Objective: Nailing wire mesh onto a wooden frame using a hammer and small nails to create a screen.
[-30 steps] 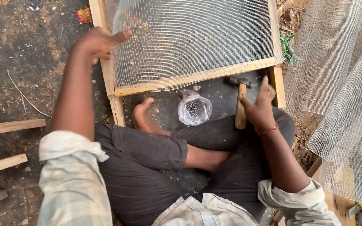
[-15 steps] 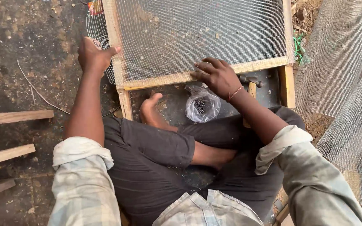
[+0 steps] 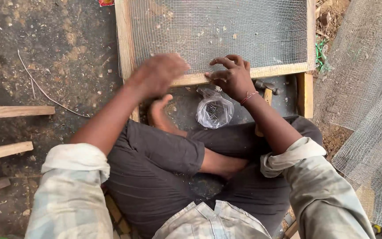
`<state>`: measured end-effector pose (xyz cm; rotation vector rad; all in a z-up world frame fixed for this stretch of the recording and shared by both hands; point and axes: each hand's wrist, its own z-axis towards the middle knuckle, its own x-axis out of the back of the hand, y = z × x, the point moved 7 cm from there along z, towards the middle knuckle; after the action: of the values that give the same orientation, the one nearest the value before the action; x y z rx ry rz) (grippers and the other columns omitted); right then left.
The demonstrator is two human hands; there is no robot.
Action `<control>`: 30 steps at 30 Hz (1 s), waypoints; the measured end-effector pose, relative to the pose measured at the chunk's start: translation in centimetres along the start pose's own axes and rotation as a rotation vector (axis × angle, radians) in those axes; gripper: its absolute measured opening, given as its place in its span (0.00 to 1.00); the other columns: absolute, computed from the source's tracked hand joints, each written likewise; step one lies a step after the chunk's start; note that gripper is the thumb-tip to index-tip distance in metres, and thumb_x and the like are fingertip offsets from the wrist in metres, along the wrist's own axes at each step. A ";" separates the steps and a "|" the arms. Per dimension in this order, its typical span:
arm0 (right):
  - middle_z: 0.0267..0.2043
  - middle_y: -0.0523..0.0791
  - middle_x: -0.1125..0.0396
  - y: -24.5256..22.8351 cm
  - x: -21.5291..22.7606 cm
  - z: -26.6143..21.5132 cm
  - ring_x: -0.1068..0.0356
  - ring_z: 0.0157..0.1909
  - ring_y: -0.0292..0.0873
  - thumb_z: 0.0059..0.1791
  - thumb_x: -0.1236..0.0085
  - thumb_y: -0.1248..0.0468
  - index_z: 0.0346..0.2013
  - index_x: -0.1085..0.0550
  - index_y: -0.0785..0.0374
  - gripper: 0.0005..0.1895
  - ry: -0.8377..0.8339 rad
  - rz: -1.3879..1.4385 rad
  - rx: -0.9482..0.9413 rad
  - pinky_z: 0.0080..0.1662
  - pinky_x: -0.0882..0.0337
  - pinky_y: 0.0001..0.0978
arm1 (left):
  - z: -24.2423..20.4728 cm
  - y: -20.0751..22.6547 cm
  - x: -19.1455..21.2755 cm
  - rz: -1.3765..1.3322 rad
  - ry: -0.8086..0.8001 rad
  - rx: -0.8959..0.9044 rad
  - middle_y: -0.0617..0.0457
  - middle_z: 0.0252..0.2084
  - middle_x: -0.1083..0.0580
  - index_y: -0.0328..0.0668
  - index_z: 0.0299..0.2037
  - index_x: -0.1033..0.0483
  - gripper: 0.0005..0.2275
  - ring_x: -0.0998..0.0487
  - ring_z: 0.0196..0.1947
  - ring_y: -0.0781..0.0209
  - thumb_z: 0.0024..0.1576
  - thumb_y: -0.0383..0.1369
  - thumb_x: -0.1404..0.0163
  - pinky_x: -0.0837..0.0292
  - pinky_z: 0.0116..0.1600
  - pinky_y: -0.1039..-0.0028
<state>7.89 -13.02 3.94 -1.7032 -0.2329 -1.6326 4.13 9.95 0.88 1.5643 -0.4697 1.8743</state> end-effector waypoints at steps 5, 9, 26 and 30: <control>0.62 0.28 0.32 0.0 0.2 -0.1 0.42 0.66 0.48 0.45 0.29 0.54 0.38 0.15 0.38 0.08 -0.012 0.007 -0.005 0.60 0.44 0.45 | 1.6 3.6 -2.3 -0.122 -0.100 -0.221 0.49 0.63 0.32 0.55 0.66 0.29 0.22 0.36 0.65 0.50 0.61 0.40 0.45 0.40 0.66 0.53; 0.62 0.30 0.32 -0.6 0.7 0.2 0.41 0.66 0.50 0.44 0.28 0.55 0.40 0.15 0.40 0.10 -0.017 0.012 0.009 0.60 0.42 0.47 | 0.9 2.4 -4.6 -0.014 -0.085 -0.187 0.59 0.68 0.33 0.71 0.67 0.29 0.27 0.39 0.68 0.56 0.55 0.34 0.45 0.46 0.71 0.61; 0.36 0.56 0.26 -1.1 -11.1 -8.5 0.25 0.39 0.60 0.45 0.42 0.65 0.34 0.20 0.60 0.05 -0.364 -0.026 -0.152 0.42 0.25 0.52 | 1.2 2.3 -2.9 -0.163 -0.033 -0.019 0.61 0.68 0.32 0.78 0.62 0.24 0.25 0.36 0.67 0.56 0.55 0.32 0.44 0.43 0.67 0.60; 0.38 0.55 0.25 -1.1 -11.2 -8.4 0.24 0.39 0.59 0.45 0.41 0.65 0.37 0.18 0.57 0.08 -0.325 0.003 -0.134 0.42 0.25 0.50 | 1.6 2.3 -2.6 -0.261 -0.019 0.010 0.60 0.65 0.31 0.77 0.61 0.25 0.19 0.35 0.65 0.56 0.61 0.36 0.44 0.41 0.67 0.57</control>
<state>-1.25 -13.45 -6.77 -2.0683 -0.2820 -1.3878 3.95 6.61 -0.99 1.5688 -0.2501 1.6668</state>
